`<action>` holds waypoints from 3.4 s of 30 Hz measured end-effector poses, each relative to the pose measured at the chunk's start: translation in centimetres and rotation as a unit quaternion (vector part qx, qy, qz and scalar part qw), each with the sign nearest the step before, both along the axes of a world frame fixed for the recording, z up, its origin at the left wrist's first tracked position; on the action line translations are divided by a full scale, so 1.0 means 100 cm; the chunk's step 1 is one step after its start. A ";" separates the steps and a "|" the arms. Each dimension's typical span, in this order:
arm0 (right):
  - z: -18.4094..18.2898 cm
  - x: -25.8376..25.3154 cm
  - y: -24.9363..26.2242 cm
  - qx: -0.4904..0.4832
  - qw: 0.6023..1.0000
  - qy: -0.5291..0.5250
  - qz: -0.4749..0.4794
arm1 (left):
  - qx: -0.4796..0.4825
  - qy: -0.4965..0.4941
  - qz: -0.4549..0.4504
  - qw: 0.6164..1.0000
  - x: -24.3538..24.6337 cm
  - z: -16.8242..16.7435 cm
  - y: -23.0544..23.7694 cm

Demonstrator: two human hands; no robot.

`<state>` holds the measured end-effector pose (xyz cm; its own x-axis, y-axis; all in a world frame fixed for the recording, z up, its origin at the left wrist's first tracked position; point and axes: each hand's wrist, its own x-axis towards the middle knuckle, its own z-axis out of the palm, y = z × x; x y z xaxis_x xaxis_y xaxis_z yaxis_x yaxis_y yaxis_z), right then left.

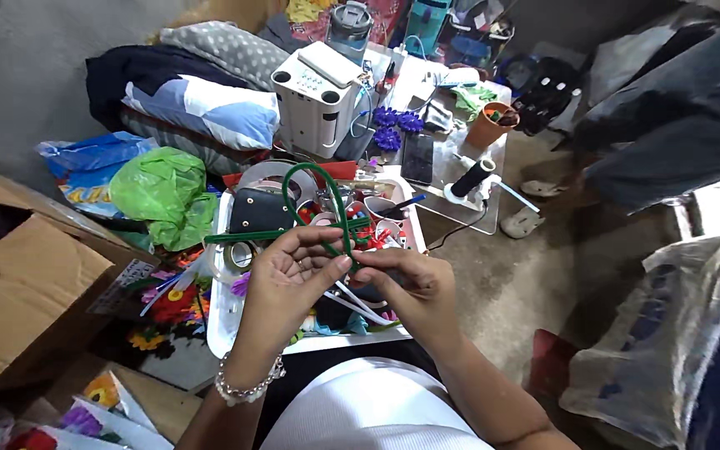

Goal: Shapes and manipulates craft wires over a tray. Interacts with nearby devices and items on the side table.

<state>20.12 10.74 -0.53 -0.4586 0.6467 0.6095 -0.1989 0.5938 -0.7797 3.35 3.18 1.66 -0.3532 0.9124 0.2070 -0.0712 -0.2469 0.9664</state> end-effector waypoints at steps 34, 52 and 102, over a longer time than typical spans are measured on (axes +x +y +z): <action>-0.008 -0.003 0.005 -0.232 0.953 -0.027 0.195 | 0.126 0.111 0.049 0.984 0.000 -0.016 -0.004; -0.010 -0.007 -0.004 -0.246 0.935 0.020 0.254 | 0.078 -0.135 -0.154 0.976 -0.017 -0.024 -0.007; -0.043 -0.007 -0.008 -0.121 0.938 0.002 0.325 | 0.171 -0.267 -0.121 0.941 -0.045 -0.004 -0.028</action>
